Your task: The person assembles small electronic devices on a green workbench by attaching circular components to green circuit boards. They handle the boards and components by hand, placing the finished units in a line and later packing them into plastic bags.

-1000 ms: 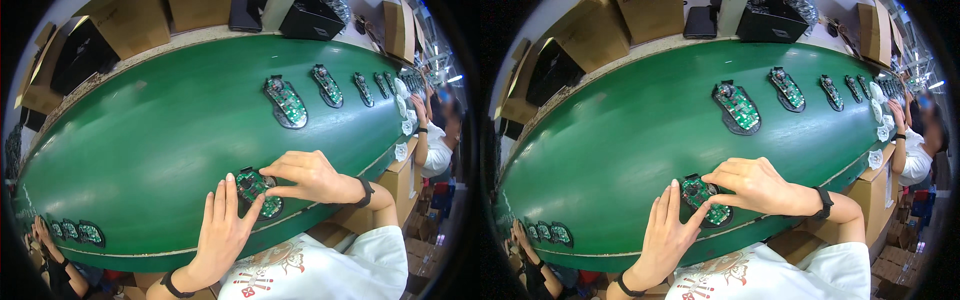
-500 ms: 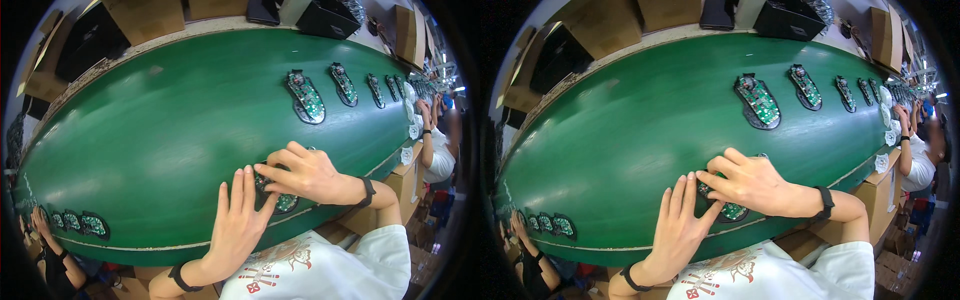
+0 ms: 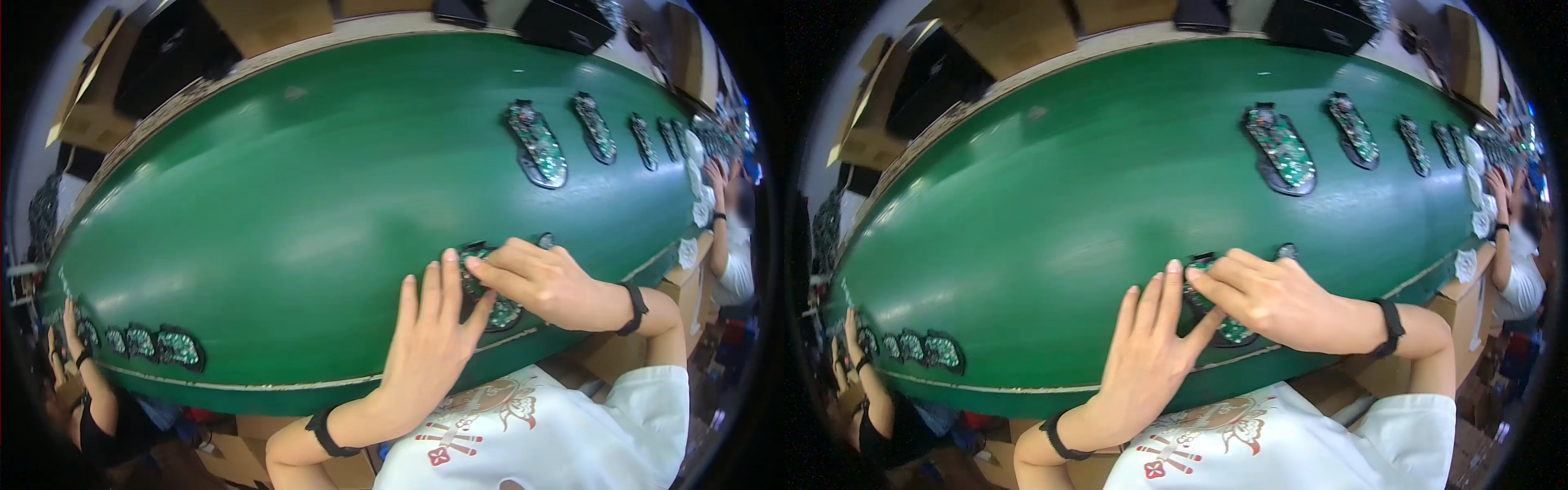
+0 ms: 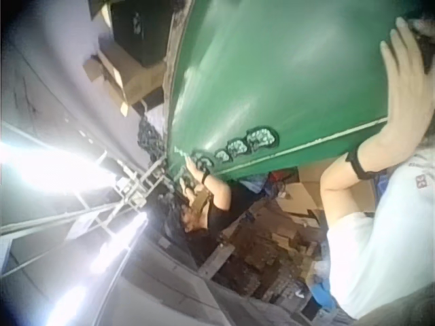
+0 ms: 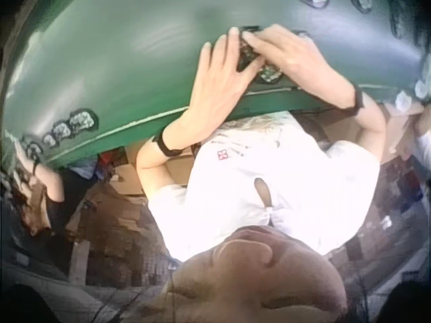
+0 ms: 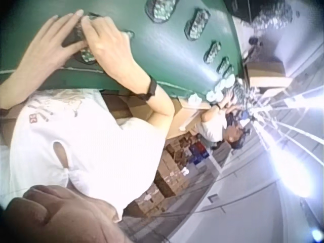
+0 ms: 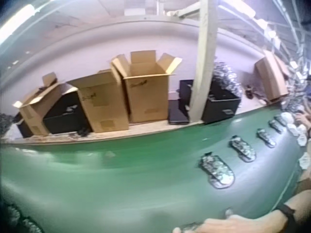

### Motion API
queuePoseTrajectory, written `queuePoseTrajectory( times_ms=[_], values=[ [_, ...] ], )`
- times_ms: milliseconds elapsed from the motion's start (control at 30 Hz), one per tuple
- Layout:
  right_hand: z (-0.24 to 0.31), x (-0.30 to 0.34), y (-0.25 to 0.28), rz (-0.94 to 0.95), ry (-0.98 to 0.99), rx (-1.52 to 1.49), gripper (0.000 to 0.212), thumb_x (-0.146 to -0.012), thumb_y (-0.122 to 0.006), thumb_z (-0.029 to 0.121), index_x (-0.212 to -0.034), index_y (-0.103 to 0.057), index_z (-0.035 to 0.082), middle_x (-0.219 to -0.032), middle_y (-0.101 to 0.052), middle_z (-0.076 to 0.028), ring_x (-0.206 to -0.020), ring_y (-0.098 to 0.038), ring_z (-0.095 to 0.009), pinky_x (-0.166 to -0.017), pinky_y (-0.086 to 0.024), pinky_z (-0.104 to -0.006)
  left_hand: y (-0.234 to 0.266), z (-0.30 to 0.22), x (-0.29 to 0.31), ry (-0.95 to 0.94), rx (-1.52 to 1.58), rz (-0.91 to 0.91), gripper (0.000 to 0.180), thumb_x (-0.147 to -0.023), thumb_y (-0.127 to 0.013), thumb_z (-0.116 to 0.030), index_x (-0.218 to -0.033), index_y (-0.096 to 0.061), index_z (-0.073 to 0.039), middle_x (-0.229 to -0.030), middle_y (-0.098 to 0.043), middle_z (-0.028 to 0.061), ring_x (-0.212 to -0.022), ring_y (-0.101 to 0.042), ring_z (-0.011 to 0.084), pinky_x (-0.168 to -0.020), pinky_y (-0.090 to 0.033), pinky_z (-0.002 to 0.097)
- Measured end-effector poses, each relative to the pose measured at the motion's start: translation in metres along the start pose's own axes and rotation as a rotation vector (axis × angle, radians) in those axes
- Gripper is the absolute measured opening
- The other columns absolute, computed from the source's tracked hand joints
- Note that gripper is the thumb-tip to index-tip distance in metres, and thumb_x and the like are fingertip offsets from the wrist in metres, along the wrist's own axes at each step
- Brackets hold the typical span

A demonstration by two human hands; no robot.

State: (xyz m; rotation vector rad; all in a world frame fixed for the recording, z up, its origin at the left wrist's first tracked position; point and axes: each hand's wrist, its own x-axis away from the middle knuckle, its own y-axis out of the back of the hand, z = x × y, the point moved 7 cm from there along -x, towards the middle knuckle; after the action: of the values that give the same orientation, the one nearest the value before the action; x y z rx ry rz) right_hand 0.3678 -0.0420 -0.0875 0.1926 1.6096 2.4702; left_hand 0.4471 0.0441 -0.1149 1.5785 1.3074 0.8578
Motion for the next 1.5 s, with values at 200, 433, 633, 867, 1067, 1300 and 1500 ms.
queuePoseTrajectory(
  times_ms=[200, 433, 633, 867, 1067, 1300, 1500],
  values=[
    [0.001, -0.003, 0.002, 0.012, 0.02, 0.043, 0.053, -0.073, -0.068, 0.005, -0.123, -0.059, -0.011, -0.092, -0.059, -0.008, -0.085, -0.059, -0.02, -0.05, -0.049, -0.0278, 0.001, -0.002, -0.005, 0.001, 0.005, -0.026, 0.047, -0.077, -0.069, -0.008, -0.122, -0.07, -0.021, -0.142, -0.046, 0.03, -0.123, -0.054, 0.0368, -0.101, -0.047, 0.0541],
    [0.016, 0.019, -0.007, -0.174, 0.048, 0.174, 0.057, -0.067, -0.071, 0.003, -0.122, -0.062, -0.01, -0.1, -0.063, -0.013, -0.073, -0.059, -0.019, -0.048, -0.049, -0.0267, -0.005, 0.003, 0.001, -0.02, 0.015, -0.014, 0.046, -0.087, -0.061, -0.013, -0.132, -0.062, -0.018, -0.146, -0.043, 0.0302, -0.129, -0.05, 0.0376, -0.103, -0.044, 0.0565],
    [0.003, 0.005, -0.002, -0.143, -0.038, 0.116, 0.056, -0.067, -0.071, 0.003, -0.123, -0.065, -0.001, -0.101, -0.062, -0.009, -0.075, -0.059, -0.019, -0.05, -0.05, -0.0275, -0.001, 0.008, -0.005, -0.021, 0.053, 0.004, 0.059, -0.072, -0.08, -0.017, -0.127, -0.066, -0.029, -0.147, -0.046, 0.0225, -0.135, -0.044, 0.0377, -0.108, -0.037, 0.0574],
    [-0.013, 0.03, 0.027, -0.274, -0.242, 0.002, 0.036, -0.072, -0.073, 0.0, -0.107, -0.07, 0.005, -0.096, -0.063, -0.005, -0.079, -0.063, -0.021, -0.054, -0.053, -0.032, 0.015, 0.007, 0.007, 0.067, -0.14, 0.082, 0.056, -0.083, -0.06, -0.01, -0.135, -0.061, -0.032, -0.135, -0.053, 0.0213, -0.119, -0.052, 0.0329, -0.11, -0.033, 0.0637],
    [-0.009, 0.058, -0.008, -0.287, -0.372, -0.22, 0.024, -0.078, -0.076, 0.007, -0.101, -0.071, 0.007, -0.09, -0.063, -0.003, -0.078, -0.064, -0.02, -0.054, -0.052, -0.0324, 0.007, 0.008, 0.017, 0.093, -0.266, 0.123, 0.068, -0.073, -0.077, -0.014, -0.133, -0.061, -0.041, -0.128, -0.056, 0.0169, -0.116, -0.053, 0.0315, -0.112, -0.03, 0.0639],
    [-0.002, 0.052, -0.02, -0.31, -0.337, -0.258, 0.016, -0.078, -0.078, 0.013, -0.091, -0.069, 0.007, -0.087, -0.06, -0.001, -0.073, -0.057, -0.015, -0.045, -0.046, -0.0288, 0.006, 0.01, 0.016, 0.112, -0.182, 0.149, 0.067, -0.072, -0.08, -0.013, -0.13, -0.064, -0.041, -0.132, -0.053, 0.0185, -0.117, -0.052, 0.0324, -0.113, -0.03, 0.0635],
    [0.0, 0.049, -0.022, -0.325, -0.325, -0.183, 0.018, -0.077, -0.078, 0.011, -0.092, -0.071, 0.006, -0.086, -0.059, -0.001, -0.073, -0.056, -0.015, -0.047, -0.046, -0.0283, 0.006, 0.011, 0.012, 0.107, -0.142, 0.136, 0.063, -0.072, -0.079, -0.013, -0.129, -0.066, -0.038, -0.13, -0.054, 0.0201, -0.117, -0.053, 0.0333, -0.111, -0.031, 0.0637]
  ],
)
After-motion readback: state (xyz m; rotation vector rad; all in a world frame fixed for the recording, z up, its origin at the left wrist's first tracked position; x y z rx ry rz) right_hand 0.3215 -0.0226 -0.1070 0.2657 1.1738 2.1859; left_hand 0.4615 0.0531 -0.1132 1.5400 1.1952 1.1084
